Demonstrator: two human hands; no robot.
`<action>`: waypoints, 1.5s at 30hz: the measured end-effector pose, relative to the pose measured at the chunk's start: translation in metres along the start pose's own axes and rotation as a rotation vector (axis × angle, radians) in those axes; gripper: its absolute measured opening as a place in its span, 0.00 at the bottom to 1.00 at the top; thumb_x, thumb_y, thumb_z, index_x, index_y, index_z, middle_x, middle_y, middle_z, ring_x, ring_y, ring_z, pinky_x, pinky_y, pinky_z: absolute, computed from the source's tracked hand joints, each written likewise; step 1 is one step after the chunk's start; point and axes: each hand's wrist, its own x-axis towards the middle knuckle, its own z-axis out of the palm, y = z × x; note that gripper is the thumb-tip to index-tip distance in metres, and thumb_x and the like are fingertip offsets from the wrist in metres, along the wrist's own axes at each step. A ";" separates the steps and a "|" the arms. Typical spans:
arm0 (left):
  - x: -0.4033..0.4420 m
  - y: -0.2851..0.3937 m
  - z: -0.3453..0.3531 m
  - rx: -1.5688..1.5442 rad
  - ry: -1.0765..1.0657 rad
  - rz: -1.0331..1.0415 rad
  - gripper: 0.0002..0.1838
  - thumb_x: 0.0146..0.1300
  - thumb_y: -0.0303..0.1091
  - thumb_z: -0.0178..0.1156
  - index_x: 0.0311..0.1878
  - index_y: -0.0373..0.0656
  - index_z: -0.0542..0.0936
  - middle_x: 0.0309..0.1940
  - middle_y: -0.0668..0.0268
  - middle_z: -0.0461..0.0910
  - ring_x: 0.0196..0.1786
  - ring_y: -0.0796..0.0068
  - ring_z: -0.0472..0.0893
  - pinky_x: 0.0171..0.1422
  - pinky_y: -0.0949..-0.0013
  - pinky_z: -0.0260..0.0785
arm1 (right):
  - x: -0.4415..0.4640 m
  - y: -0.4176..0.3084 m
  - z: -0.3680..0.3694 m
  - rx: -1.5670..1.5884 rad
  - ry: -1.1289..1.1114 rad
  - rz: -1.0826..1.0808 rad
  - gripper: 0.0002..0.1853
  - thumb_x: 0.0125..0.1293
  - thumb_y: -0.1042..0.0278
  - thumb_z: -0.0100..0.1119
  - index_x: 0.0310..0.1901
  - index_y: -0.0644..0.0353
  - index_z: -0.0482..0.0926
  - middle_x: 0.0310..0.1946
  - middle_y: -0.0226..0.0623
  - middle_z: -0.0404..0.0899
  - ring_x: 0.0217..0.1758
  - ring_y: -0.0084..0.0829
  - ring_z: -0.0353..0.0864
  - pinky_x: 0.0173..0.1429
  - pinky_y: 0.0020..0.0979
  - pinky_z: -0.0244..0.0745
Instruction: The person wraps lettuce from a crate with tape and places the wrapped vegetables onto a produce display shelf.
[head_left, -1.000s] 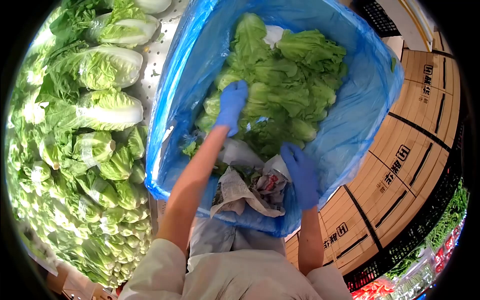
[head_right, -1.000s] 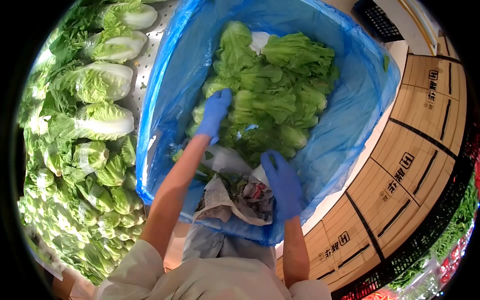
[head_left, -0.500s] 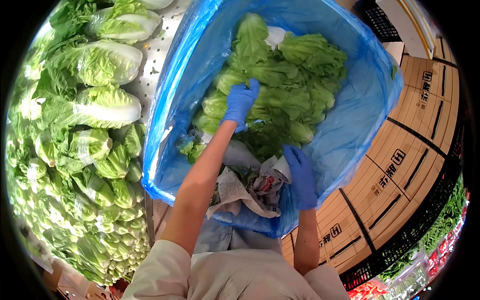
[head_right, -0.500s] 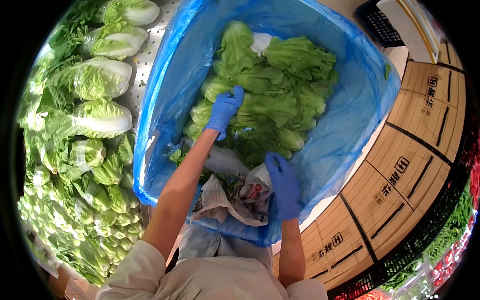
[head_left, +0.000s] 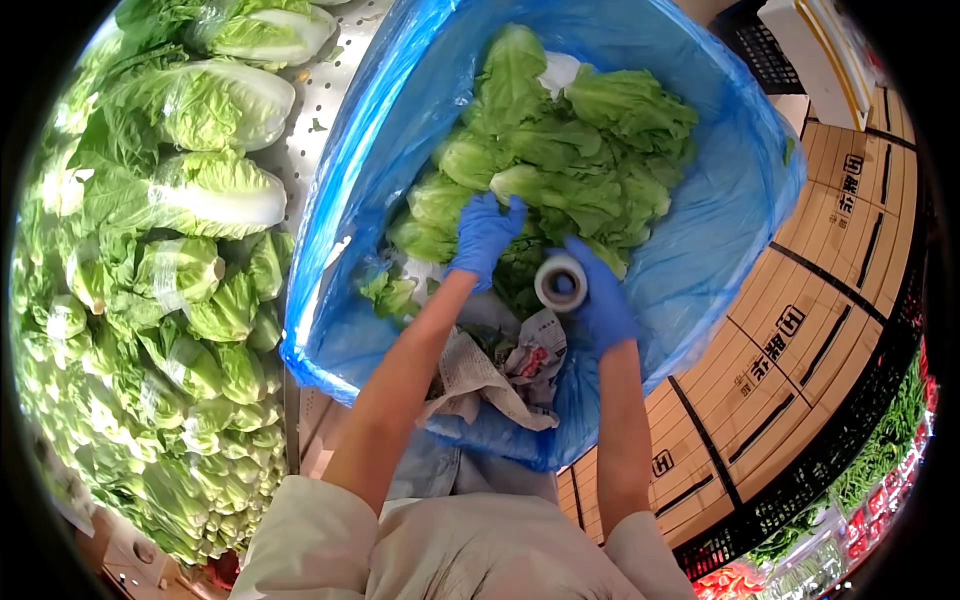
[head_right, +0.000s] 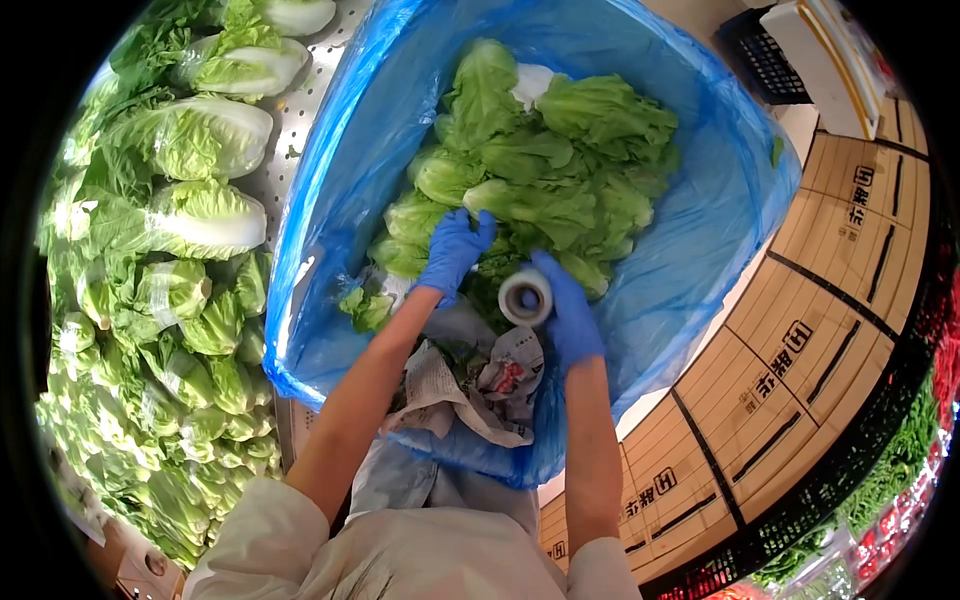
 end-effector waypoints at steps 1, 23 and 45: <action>-0.003 -0.001 -0.009 0.060 -0.158 0.050 0.18 0.54 0.46 0.59 0.33 0.37 0.76 0.26 0.48 0.74 0.29 0.47 0.73 0.38 0.55 0.67 | 0.022 0.008 0.002 0.143 -0.090 0.040 0.16 0.62 0.56 0.57 0.40 0.63 0.77 0.31 0.35 0.78 0.31 0.24 0.77 0.36 0.25 0.75; -0.054 0.009 -0.053 -0.362 -0.449 0.138 0.35 0.52 0.39 0.66 0.61 0.38 0.65 0.54 0.55 0.69 0.56 0.65 0.71 0.60 0.67 0.63 | -0.034 0.027 -0.022 0.008 -0.240 0.054 0.14 0.63 0.59 0.56 0.44 0.61 0.77 0.31 0.31 0.78 0.32 0.22 0.78 0.36 0.25 0.76; -0.059 0.109 -0.291 -0.400 -0.578 0.410 0.38 0.40 0.40 0.73 0.56 0.40 0.69 0.51 0.57 0.72 0.52 0.60 0.73 0.54 0.64 0.66 | -0.147 -0.055 0.042 -1.390 -0.529 -0.726 0.36 0.48 0.57 0.63 0.61 0.52 0.64 0.27 0.47 0.77 0.30 0.48 0.76 0.35 0.37 0.70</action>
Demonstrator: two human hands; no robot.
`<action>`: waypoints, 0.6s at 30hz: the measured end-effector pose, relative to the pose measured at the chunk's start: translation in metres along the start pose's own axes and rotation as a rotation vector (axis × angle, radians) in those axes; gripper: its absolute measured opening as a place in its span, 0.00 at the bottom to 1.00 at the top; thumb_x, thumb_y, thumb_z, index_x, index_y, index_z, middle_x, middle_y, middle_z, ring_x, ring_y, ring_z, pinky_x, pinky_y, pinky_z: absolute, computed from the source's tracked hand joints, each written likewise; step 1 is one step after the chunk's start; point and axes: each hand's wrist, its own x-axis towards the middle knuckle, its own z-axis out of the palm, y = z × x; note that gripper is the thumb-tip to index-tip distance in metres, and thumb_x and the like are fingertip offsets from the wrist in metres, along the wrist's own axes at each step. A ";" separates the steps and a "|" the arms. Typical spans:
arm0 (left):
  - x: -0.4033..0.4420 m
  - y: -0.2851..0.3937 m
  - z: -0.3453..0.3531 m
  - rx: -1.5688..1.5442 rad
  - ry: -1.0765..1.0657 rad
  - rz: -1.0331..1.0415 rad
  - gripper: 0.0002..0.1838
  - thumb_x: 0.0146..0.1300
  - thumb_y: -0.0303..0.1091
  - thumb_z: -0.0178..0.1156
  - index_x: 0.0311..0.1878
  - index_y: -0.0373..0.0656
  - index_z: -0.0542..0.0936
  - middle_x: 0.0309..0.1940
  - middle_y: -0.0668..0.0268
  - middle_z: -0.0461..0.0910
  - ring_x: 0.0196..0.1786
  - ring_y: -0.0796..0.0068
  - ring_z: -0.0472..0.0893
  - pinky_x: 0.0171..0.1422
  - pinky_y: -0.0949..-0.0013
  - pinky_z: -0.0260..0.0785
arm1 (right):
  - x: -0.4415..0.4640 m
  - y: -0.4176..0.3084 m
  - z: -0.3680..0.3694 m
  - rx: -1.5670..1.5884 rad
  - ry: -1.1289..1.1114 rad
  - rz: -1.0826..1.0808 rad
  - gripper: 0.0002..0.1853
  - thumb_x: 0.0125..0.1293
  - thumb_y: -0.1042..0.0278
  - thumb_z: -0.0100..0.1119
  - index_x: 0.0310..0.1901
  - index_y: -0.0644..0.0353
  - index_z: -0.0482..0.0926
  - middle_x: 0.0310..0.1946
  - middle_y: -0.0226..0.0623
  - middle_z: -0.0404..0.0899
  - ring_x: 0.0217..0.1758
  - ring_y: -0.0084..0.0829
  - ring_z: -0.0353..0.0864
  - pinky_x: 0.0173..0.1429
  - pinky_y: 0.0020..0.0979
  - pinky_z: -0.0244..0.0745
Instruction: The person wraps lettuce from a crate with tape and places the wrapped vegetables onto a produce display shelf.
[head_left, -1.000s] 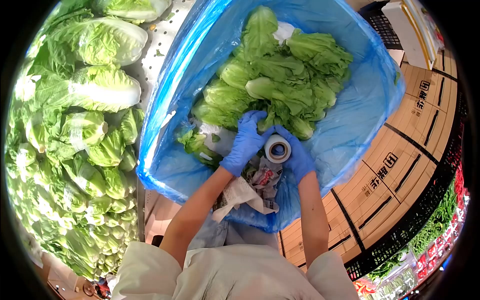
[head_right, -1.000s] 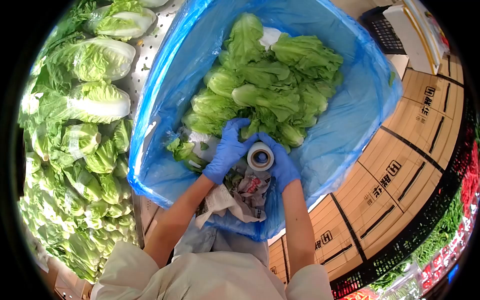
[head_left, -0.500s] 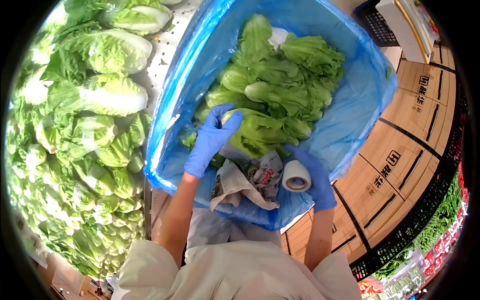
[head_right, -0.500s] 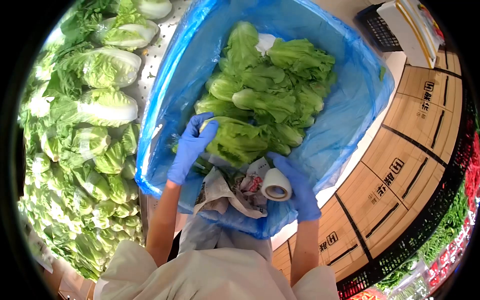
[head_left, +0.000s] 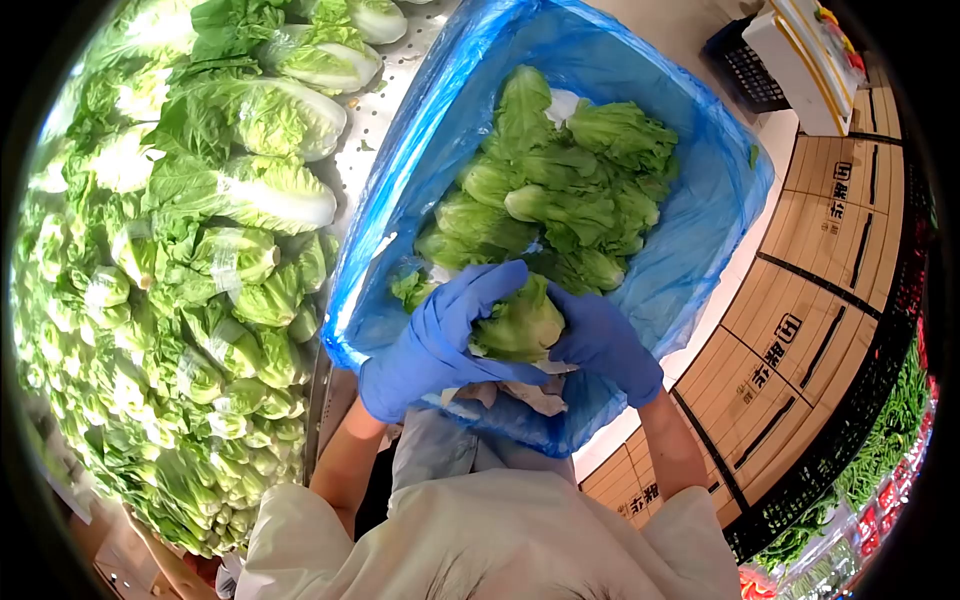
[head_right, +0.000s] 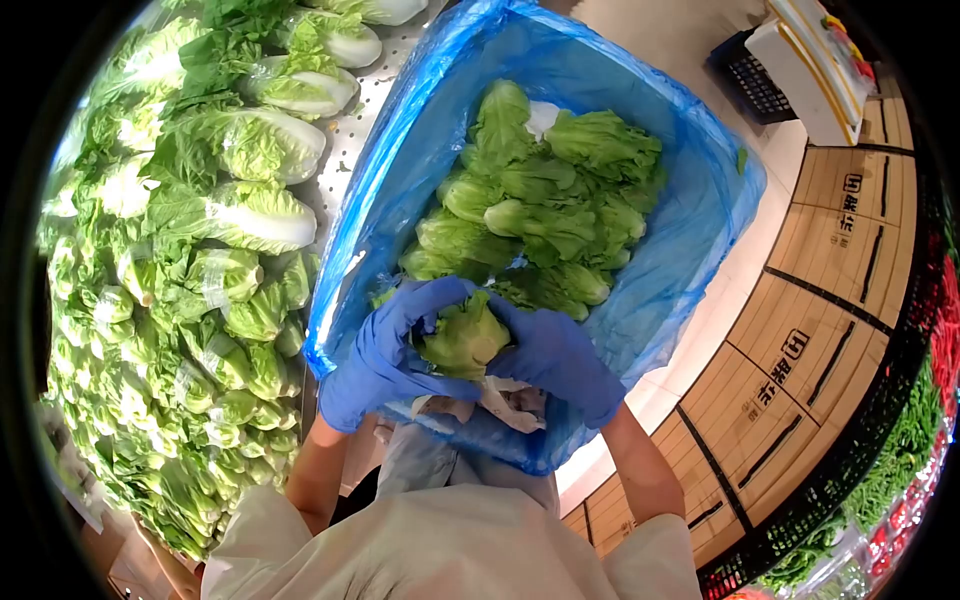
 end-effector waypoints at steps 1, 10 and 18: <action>-0.004 -0.001 0.000 0.001 0.004 0.000 0.38 0.40 0.40 0.73 0.56 0.40 0.69 0.51 0.57 0.72 0.52 0.60 0.73 0.54 0.64 0.66 | -0.001 0.001 0.002 0.059 0.031 -0.004 0.36 0.47 0.59 0.63 0.61 0.52 0.65 0.26 0.46 0.77 0.29 0.47 0.76 0.34 0.38 0.70; 0.025 -0.042 0.002 -0.662 0.616 -0.270 0.16 0.61 0.34 0.59 0.50 0.38 0.72 0.43 0.64 0.75 0.45 0.77 0.75 0.52 0.76 0.66 | -0.030 0.029 0.033 0.805 0.134 0.102 0.31 0.52 0.67 0.63 0.59 0.63 0.65 0.44 0.40 0.77 0.46 0.30 0.76 0.48 0.29 0.71; 0.251 -0.129 0.102 -1.026 0.434 -0.678 0.26 0.63 0.46 0.53 0.55 0.34 0.70 0.49 0.56 0.76 0.44 0.66 0.77 0.57 0.71 0.65 | -0.092 0.059 0.073 1.051 0.513 0.441 0.26 0.55 0.72 0.63 0.57 0.62 0.67 0.52 0.34 0.72 0.51 0.25 0.72 0.55 0.28 0.69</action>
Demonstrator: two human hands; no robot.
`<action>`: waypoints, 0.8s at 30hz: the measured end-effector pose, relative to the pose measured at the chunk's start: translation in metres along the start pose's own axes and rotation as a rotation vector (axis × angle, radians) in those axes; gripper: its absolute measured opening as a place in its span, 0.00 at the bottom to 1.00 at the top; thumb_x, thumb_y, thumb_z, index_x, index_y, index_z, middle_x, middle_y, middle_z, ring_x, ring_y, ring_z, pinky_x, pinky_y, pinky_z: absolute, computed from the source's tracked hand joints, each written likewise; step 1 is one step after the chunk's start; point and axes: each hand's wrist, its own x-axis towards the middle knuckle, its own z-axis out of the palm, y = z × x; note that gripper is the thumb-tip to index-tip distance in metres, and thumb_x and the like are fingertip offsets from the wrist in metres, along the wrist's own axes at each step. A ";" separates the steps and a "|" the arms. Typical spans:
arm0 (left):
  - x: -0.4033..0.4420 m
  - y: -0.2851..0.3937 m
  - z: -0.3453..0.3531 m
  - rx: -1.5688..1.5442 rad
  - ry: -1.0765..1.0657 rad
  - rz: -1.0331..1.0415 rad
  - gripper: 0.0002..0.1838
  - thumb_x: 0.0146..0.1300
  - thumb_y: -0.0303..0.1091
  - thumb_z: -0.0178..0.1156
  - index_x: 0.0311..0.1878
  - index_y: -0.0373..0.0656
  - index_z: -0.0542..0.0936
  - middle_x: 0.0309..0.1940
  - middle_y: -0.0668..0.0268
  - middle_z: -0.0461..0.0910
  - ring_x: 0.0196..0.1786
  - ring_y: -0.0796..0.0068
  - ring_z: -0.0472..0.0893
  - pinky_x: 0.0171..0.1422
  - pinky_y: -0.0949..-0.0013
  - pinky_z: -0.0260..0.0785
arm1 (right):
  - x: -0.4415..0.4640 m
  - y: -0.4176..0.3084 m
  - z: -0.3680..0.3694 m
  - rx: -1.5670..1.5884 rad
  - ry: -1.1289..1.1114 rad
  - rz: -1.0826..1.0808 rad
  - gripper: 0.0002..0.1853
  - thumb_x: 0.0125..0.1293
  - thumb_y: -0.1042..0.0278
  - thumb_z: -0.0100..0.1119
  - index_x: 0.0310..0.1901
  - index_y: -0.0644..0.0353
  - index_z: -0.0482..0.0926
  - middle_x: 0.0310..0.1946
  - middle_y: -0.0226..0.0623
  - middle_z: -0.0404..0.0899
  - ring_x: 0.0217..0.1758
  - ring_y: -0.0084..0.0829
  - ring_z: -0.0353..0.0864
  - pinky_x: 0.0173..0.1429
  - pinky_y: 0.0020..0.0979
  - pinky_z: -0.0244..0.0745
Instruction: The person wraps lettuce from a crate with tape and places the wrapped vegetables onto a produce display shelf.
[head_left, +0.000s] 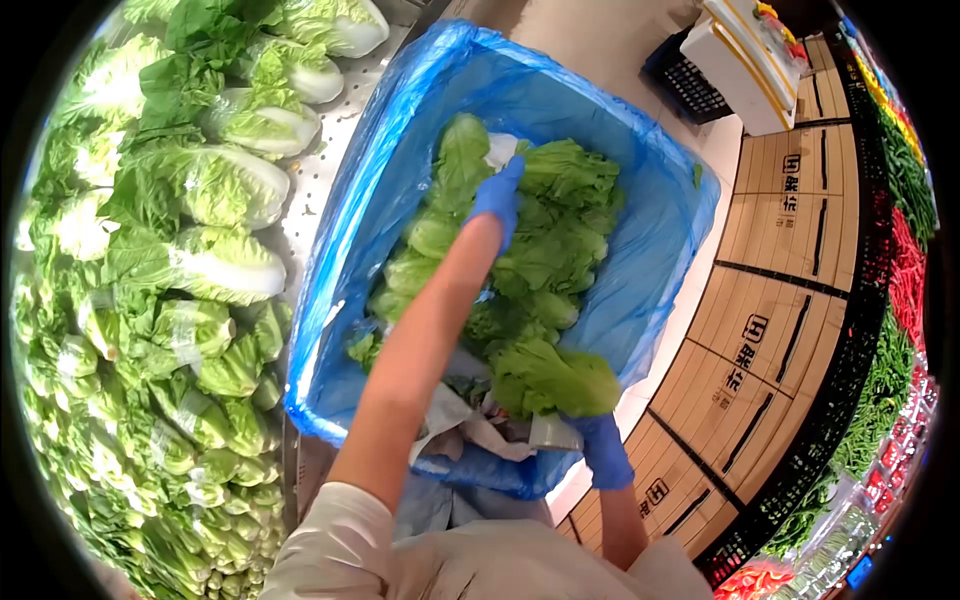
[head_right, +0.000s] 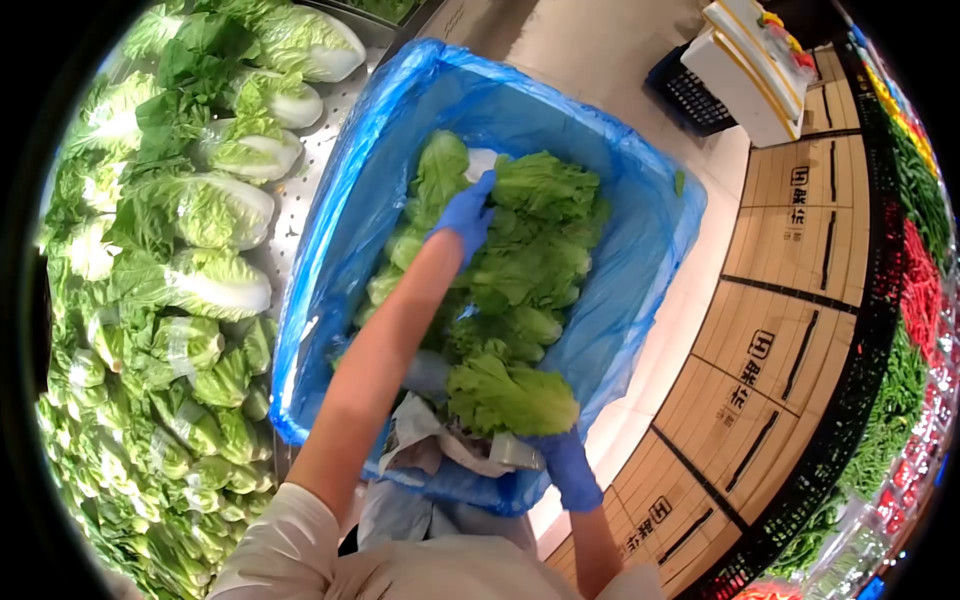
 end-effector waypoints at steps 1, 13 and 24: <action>0.018 0.002 0.016 -0.015 -0.006 0.003 0.26 0.63 0.46 0.53 0.55 0.34 0.70 0.49 0.56 0.76 0.44 0.66 0.77 0.57 0.71 0.65 | -0.007 0.004 -0.004 0.074 0.075 0.013 0.27 0.56 0.74 0.62 0.57 0.62 0.65 0.51 0.34 0.71 0.51 0.26 0.72 0.54 0.28 0.71; 0.033 -0.040 0.095 -0.096 0.240 0.533 0.33 0.48 0.37 0.69 0.53 0.32 0.65 0.48 0.56 0.71 0.46 0.69 0.73 0.50 0.69 0.67 | -0.006 0.005 -0.021 0.250 0.199 -0.023 0.27 0.59 0.70 0.60 0.59 0.60 0.63 0.51 0.33 0.71 0.51 0.27 0.73 0.52 0.30 0.72; -0.075 0.006 -0.007 0.194 -0.034 0.993 0.42 0.38 0.34 0.75 0.58 0.37 0.65 0.47 0.59 0.74 0.50 0.69 0.75 0.51 0.69 0.70 | 0.005 -0.039 -0.018 0.241 0.378 -0.109 0.26 0.58 0.72 0.59 0.58 0.62 0.63 0.49 0.37 0.72 0.48 0.30 0.75 0.50 0.30 0.73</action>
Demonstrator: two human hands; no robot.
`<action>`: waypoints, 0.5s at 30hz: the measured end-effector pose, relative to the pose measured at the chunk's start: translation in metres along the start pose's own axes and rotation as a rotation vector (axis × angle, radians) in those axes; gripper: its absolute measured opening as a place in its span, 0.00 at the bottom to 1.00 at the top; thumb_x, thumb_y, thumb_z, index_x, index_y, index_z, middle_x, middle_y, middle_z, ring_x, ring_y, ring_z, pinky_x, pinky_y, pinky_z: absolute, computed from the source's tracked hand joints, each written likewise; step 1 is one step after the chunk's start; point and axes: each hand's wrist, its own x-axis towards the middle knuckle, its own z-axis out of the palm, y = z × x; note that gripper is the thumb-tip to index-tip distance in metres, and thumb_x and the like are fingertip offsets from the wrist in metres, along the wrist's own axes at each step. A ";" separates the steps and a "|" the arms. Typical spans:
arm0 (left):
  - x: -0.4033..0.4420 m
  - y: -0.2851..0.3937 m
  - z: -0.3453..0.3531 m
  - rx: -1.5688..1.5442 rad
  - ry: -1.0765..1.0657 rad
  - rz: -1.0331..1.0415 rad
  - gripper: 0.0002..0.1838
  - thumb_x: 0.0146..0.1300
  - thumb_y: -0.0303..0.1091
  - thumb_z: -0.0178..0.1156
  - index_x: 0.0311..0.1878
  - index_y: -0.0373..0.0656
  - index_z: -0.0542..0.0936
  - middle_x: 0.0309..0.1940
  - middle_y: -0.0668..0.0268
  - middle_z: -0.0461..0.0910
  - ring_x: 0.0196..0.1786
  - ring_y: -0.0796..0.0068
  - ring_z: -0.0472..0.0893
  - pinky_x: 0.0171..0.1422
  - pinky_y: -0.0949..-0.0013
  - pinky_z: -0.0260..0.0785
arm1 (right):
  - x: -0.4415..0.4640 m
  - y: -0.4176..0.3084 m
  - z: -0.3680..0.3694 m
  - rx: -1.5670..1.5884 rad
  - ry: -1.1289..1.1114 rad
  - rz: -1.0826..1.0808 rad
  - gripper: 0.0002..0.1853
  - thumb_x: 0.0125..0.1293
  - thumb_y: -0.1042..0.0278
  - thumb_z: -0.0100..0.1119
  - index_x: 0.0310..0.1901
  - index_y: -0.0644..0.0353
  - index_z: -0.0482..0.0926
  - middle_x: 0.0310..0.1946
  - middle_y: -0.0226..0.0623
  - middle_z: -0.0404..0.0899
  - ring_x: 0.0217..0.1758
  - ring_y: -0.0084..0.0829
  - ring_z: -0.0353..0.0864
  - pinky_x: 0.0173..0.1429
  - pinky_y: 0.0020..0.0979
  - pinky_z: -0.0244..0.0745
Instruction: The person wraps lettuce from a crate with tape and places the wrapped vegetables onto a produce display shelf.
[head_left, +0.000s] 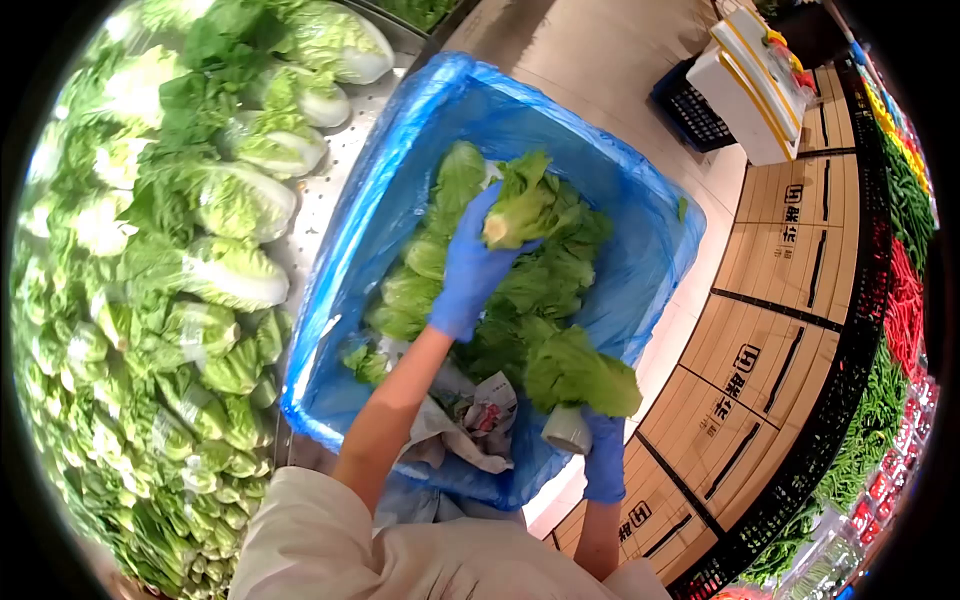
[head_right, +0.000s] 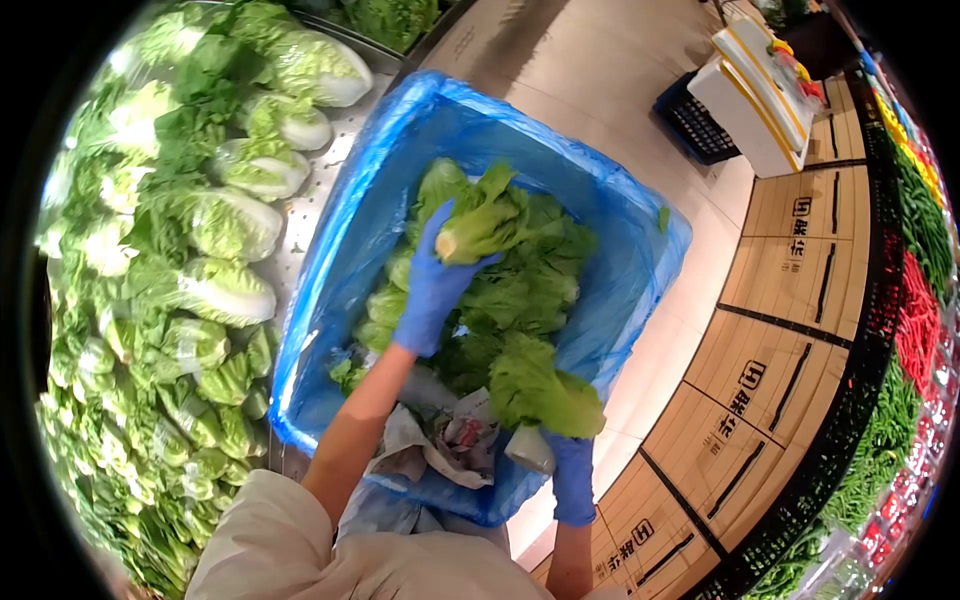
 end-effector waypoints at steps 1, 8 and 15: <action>-0.007 0.022 -0.019 -0.068 -0.023 -0.140 0.42 0.38 0.32 0.75 0.58 0.38 0.65 0.48 0.59 0.74 0.51 0.69 0.75 0.53 0.69 0.70 | 0.002 -0.003 0.003 0.000 -0.014 0.002 0.26 0.58 0.72 0.59 0.58 0.62 0.63 0.49 0.37 0.72 0.48 0.30 0.75 0.50 0.30 0.73; -0.083 0.119 -0.123 0.277 -0.063 -0.268 0.40 0.39 0.30 0.75 0.59 0.41 0.68 0.51 0.59 0.74 0.53 0.71 0.74 0.56 0.69 0.68 | -0.009 -0.025 0.035 -0.098 -0.088 -0.221 0.26 0.56 0.70 0.60 0.57 0.64 0.67 0.49 0.38 0.73 0.48 0.27 0.75 0.49 0.27 0.71; -0.115 0.208 -0.197 0.609 -0.694 0.069 0.37 0.40 0.30 0.72 0.58 0.41 0.68 0.50 0.59 0.74 0.49 0.63 0.77 0.54 0.66 0.69 | -0.042 -0.049 0.063 -0.169 -0.154 -0.151 0.23 0.54 0.72 0.62 0.53 0.64 0.71 0.44 0.36 0.77 0.43 0.27 0.77 0.48 0.27 0.71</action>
